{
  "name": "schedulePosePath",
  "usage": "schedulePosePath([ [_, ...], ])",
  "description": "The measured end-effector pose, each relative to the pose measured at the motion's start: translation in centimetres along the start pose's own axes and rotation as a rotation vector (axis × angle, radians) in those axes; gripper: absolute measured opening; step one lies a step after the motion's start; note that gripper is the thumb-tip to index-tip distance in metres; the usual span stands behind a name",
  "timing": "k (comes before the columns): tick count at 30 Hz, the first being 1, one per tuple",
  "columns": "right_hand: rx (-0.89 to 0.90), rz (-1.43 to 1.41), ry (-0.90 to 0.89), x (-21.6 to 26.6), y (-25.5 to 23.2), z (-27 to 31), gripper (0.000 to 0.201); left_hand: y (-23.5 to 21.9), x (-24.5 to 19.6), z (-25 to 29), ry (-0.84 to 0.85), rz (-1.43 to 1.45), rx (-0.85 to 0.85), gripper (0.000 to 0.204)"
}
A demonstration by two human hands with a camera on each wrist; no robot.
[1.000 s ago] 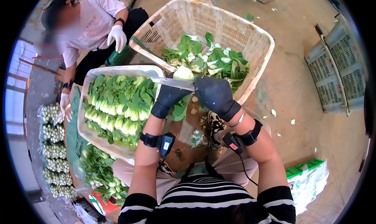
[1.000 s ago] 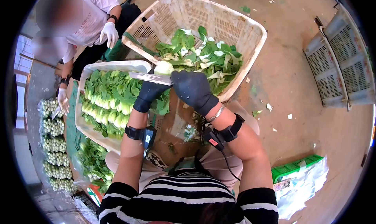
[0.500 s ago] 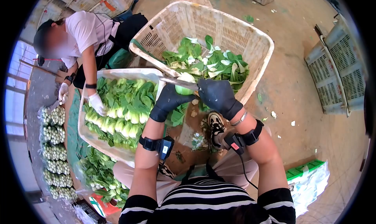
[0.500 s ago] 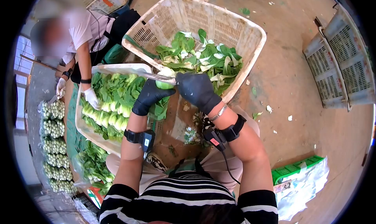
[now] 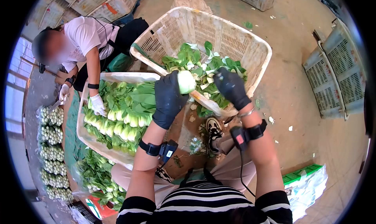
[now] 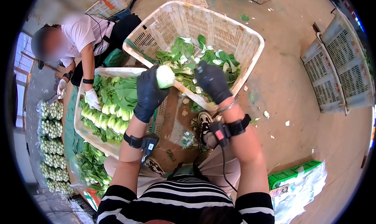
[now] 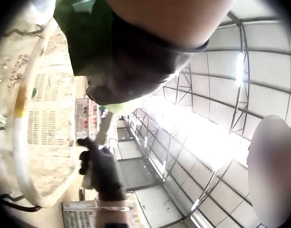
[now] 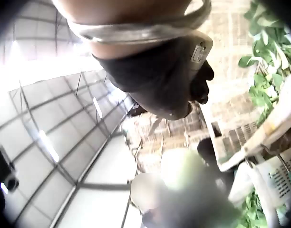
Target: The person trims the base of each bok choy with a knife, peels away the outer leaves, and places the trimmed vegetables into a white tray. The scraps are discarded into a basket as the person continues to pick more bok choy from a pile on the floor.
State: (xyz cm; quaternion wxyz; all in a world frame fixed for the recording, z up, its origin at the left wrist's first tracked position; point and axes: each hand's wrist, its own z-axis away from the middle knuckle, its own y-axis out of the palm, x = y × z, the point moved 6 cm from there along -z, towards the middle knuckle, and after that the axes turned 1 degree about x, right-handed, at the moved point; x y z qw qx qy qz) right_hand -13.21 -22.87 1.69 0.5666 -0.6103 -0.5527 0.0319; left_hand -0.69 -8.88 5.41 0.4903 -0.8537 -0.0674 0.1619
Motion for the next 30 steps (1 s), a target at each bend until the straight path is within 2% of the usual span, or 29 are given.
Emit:
schedulePosePath([
  [2, 0.024, -0.14, -0.042, 3.9, 0.3, 0.7, 0.029, 1.0, -0.4, 0.3, -0.012, -0.051, 0.0, 0.067],
  [4, 0.028, -0.256, -0.052, 4.8, 1.2, 1.4, 0.034, 1.5, -0.8, 0.7, -0.026, -0.103, -0.006, 0.069],
  [6, -0.052, -0.302, -0.203, 5.7, 1.1, 0.9, 0.037, 1.2, -1.5, 1.0, 0.007, -0.085, -0.034, 0.069],
  [7, -0.036, -0.306, -0.22, 5.9, 0.9, 0.8, 0.037, 0.8, -1.6, 1.3, 0.039, -0.077, -0.06, 0.069],
  [9, 0.262, -0.673, 0.061, 4.7, 1.8, 0.6, 0.035, 0.2, -1.6, 2.1, 0.092, -0.15, -0.129, 0.058],
  [10, 0.293, -0.757, 0.132, 4.6, 1.8, 0.6, 0.033, 0.3, -1.6, 2.4, 0.113, -0.174, -0.144, 0.056],
  [11, 0.304, -0.635, 0.068, 5.0, 1.6, 0.5, 0.031, 0.5, -1.6, 2.8, 0.137, -0.194, -0.153, 0.055],
  [13, 0.158, -0.453, -0.138, 5.3, 1.6, 0.8, 0.027, 0.9, -1.5, 3.4, 0.133, -0.21, -0.15, 0.054],
  [14, 0.162, -0.448, -0.138, 5.1, 2.0, 0.9, 0.027, 1.2, -1.5, 3.6, 0.125, -0.192, -0.15, 0.053],
  [16, 0.142, -0.604, 0.023, 3.6, 2.8, 1.0, 0.021, 1.7, -1.2, 3.6, 0.096, -0.137, -0.158, 0.054],
  [17, 0.139, -0.598, 0.024, 2.8, 3.5, 0.9, 0.021, 1.5, -1.3, 3.4, 0.098, -0.131, -0.161, 0.054],
  [19, 0.114, -0.448, -0.089, 1.7, 4.3, 0.8, 0.015, 0.7, -1.2, 2.9, 0.04, -0.104, -0.185, 0.057],
  [20, -0.036, -0.287, -0.185, 2.0, 2.7, 0.9, 0.015, 0.5, -0.9, 2.5, 0.031, -0.064, -0.217, 0.061],
  [21, -0.049, -0.032, -0.075, 0.1, 3.1, 0.3, 0.02, 0.2, -0.9, 2.1, 0.023, -0.063, -0.226, 0.061],
  [23, 0.04, 0.14, 0.1, -1.6, 1.4, -0.9, 0.028, -1.0, -0.3, 1.8, -0.015, 0.015, -0.288, 0.067],
  [24, 0.002, 0.165, 0.074, -2.2, 1.2, -1.2, 0.031, -0.6, 0.4, 1.9, -0.062, 0.011, -0.243, 0.078],
  [25, -0.034, 0.187, 0.047, -2.6, 1.3, -1.3, 0.033, -0.8, 0.6, 2.1, -0.079, -0.003, -0.253, 0.078],
  [26, -0.01, 0.122, -0.003, -0.7, 0.9, -1.7, 0.032, -0.8, 0.6, 2.3, -0.093, -0.025, -0.236, 0.072],
  [27, 0.173, -0.137, 0.205, -0.1, 1.3, -1.4, 0.03, -0.6, 0.7, 2.5, -0.115, -0.05, -0.22, 0.066],
  [28, 0.005, -0.17, -0.036, 1.4, 1.3, -0.8, 0.023, 0.5, 1.5, 2.8, -0.04, 0.078, -0.261, 0.051],
  [29, 0.191, -0.431, 0.196, 3.1, 1.4, 0.2, 0.017, 1.1, 2.1, 3.0, 0.139, 0.458, -0.349, 0.04],
  [30, -0.168, -0.16, -0.341, 1.9, 2.1, 0.8, 0.012, 2.5, 3.0, 4.7, 0.024, 0.347, -0.304, 0.048],
])
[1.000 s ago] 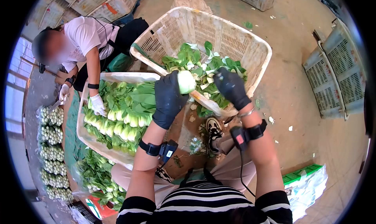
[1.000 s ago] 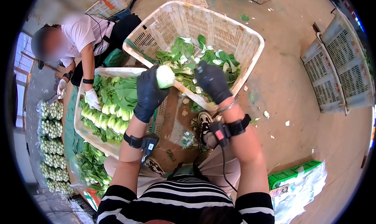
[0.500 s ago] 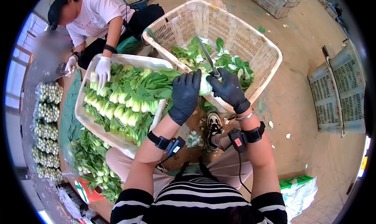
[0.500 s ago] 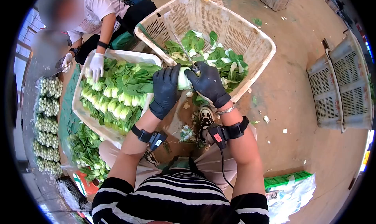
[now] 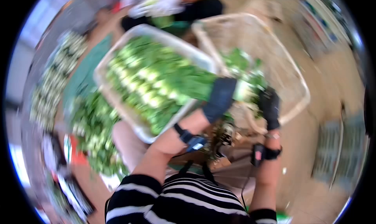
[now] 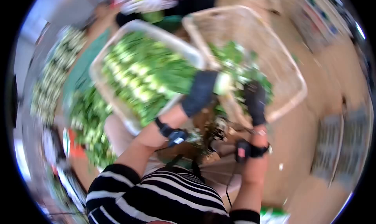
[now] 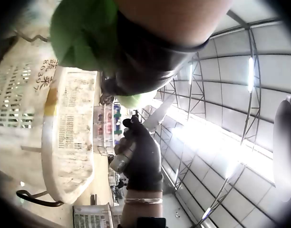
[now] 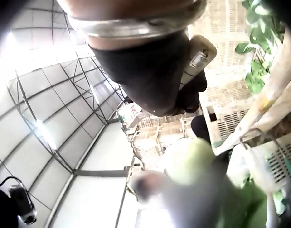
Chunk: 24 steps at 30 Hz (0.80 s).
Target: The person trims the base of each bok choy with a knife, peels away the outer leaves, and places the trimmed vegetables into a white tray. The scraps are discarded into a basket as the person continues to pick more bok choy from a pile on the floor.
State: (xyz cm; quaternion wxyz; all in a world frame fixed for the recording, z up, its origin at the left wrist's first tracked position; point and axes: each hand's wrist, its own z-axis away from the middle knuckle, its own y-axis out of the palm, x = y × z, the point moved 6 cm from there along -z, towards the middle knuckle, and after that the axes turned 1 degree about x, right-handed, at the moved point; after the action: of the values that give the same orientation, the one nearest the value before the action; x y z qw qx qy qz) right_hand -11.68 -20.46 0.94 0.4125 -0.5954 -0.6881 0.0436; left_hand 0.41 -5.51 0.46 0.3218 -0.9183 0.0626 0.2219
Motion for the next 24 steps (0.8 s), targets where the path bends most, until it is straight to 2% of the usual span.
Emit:
schedulePosePath([
  [1, 0.346, -0.095, 0.166, -2.1, 1.8, -0.2, 0.013, -2.8, -1.7, 0.4, -0.054, -0.154, 0.002, 0.057],
  [2, 0.255, -0.082, 0.252, -4.8, 2.1, 0.5, 0.013, -5.4, -1.9, 0.6, -0.171, -0.138, 0.121, 0.069],
  [3, 0.271, -0.122, 0.168, -5.2, 1.9, 0.3, 0.011, -9.3, -2.0, 1.5, -0.276, -0.221, 0.177, 0.069],
  [4, 0.399, -0.061, 0.265, -5.6, 1.9, 0.1, 0.012, -14.5, -1.5, 2.7, -0.354, -0.233, 0.037, 0.069],
  [5, 0.466, 0.107, 0.222, -7.1, 2.0, 0.3, 0.015, -19.3, -0.8, 4.3, -0.408, -0.223, -0.095, 0.069],
  [6, 0.454, 0.268, 0.045, -12.7, 2.8, 1.3, 0.016, -23.4, 2.7, 8.2, -0.535, -0.239, -0.154, 0.067],
  [7, 0.569, 0.291, 0.249, -16.1, 3.4, 1.8, 0.017, -27.9, 5.8, 12.3, -0.65, -0.235, -0.21, 0.065],
  [8, 0.705, 0.254, 0.369, -13.6, 3.2, 2.0, 0.016, -33.2, 5.2, 15.1, -0.748, -0.033, -0.403, 0.058],
  [9, 0.771, 0.041, 0.535, -11.3, 3.2, 2.2, 0.019, -37.6, 6.1, 19.6, -0.815, -0.012, -0.527, 0.051],
  [10, 0.742, -0.002, 0.556, -11.0, 3.4, 2.3, 0.018, -40.6, 7.9, 25.5, -0.986, 0.144, -0.702, 0.037],
  [11, 0.709, -0.042, 0.577, -10.8, 3.7, 2.3, 0.018, -42.3, 10.2, 33.2, -1.147, 0.367, -0.954, 0.034],
  [12, 0.711, -0.034, 0.571, -10.7, 4.4, 2.0, 0.018, -43.3, 11.7, 39.3, -1.049, 0.474, -1.019, 0.029],
  [13, 0.7, -0.223, 0.606, -10.6, 5.3, 2.0, 0.018, -43.8, 12.9, 45.4, -0.947, 0.584, -1.072, 0.026],
  [14, 0.672, -0.408, 0.65, -10.4, 5.2, 2.5, 0.02, -44.7, 13.5, 53.8, -1.378, -0.235, -0.821, 0.029],
  [15, 0.699, -0.455, 0.589, -8.5, 5.3, 2.4, 0.025, -44.4, 14.6, 58.7, -1.394, -0.204, -0.87, 0.03],
  [16, 0.596, -0.466, 0.449, -8.0, 5.5, 3.0, 0.029, -44.7, 14.9, 62.2, -1.379, -0.037, -1.015, 0.03],
  [17, 0.565, -0.591, 0.698, -7.2, 6.0, 4.0, 0.027, -45.0, 15.8, 65.5, -1.358, 0.151, -1.157, 0.031],
  [18, 0.582, -0.77, 0.866, -8.3, 7.2, 5.5, 0.027, -45.7, 16.3, 67.4, -1.325, 0.305, -1.304, 0.032],
  [19, 0.521, -0.97, 0.919, -8.4, 7.9, 6.6, 0.026, -47.0, 17.1, 68.5, -1.306, 0.366, -1.417, 0.033],
  [20, 0.338, -1.031, 1.033, -8.2, 9.1, 7.7, 0.026, -48.9, 17.1, 69.7, -1.294, 0.37, -1.543, 0.034],
  [21, 0.275, -1.09, 1.124, -4.9, 9.7, 7.8, 0.024, -50.8, 17.6, 69.0, -1.285, 0.298, -1.621, 0.034],
  [22, 0.251, -1.264, 1.206, -3.6, 10.6, 8.2, 0.027, -52.2, 17.9, 67.5, -1.27, 0.246, -1.649, 0.035],
  [23, 0.236, -1.454, 1.28, -2.9, 12.0, 9.0, 0.029, -53.5, 20.4, 67.1, -1.281, 0.089, -1.528, 0.04],
  [24, 0.18, -1.515, 1.322, -2.1, 12.8, 9.8, 0.03, -54.6, 23.6, 64.1, -1.156, 0.173, -1.294, 0.039],
])
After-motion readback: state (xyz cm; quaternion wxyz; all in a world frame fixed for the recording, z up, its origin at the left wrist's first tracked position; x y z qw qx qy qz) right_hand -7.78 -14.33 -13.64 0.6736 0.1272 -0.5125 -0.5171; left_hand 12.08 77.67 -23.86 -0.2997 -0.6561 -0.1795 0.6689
